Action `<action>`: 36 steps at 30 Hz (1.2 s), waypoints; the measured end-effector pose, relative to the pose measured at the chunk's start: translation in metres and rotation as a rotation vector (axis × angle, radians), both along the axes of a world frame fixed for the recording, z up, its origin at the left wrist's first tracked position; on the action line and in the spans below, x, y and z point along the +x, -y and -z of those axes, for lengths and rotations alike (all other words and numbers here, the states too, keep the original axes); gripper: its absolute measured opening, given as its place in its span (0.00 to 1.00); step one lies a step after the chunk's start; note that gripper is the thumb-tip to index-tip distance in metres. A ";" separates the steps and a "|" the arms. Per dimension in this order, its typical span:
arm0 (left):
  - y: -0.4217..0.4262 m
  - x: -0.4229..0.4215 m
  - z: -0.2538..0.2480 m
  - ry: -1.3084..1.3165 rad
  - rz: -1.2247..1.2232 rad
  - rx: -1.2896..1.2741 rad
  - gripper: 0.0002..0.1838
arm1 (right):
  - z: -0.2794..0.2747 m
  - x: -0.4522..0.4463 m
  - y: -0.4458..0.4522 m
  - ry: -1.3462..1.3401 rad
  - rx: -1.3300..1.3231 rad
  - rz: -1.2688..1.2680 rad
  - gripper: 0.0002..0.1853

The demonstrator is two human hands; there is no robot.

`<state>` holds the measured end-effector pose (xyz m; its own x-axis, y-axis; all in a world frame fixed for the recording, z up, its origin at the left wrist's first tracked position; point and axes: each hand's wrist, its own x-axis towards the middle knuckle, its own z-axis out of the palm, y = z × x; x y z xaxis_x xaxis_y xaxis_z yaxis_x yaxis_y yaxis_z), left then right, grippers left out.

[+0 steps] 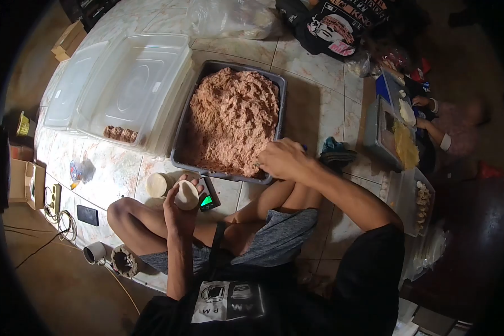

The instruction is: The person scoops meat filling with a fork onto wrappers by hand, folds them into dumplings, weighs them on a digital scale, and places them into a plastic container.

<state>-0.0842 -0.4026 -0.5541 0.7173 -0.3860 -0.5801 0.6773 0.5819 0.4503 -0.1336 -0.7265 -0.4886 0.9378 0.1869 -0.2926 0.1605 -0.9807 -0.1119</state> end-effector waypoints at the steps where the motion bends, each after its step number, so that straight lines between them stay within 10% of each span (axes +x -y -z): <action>1: 0.001 -0.001 0.006 0.005 0.017 -0.025 0.26 | 0.011 0.000 0.005 0.019 -0.024 0.014 0.06; 18: 0.104 0.002 -0.025 0.103 0.146 -0.237 0.28 | -0.065 -0.043 -0.068 0.442 0.724 0.450 0.06; 29: 0.089 0.014 -0.007 0.332 -0.058 -0.036 0.13 | -0.051 -0.060 -0.082 0.380 0.424 0.481 0.05; 36: 0.084 0.013 -0.013 0.164 -0.091 -0.294 0.19 | -0.012 -0.057 -0.104 0.119 1.414 0.672 0.06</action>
<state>-0.0712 -0.4864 -0.5416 0.8306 -0.4502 -0.3279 0.5497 0.7573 0.3526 -0.1903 -0.6223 -0.4766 0.9629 -0.2100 -0.1696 -0.1710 0.0115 -0.9852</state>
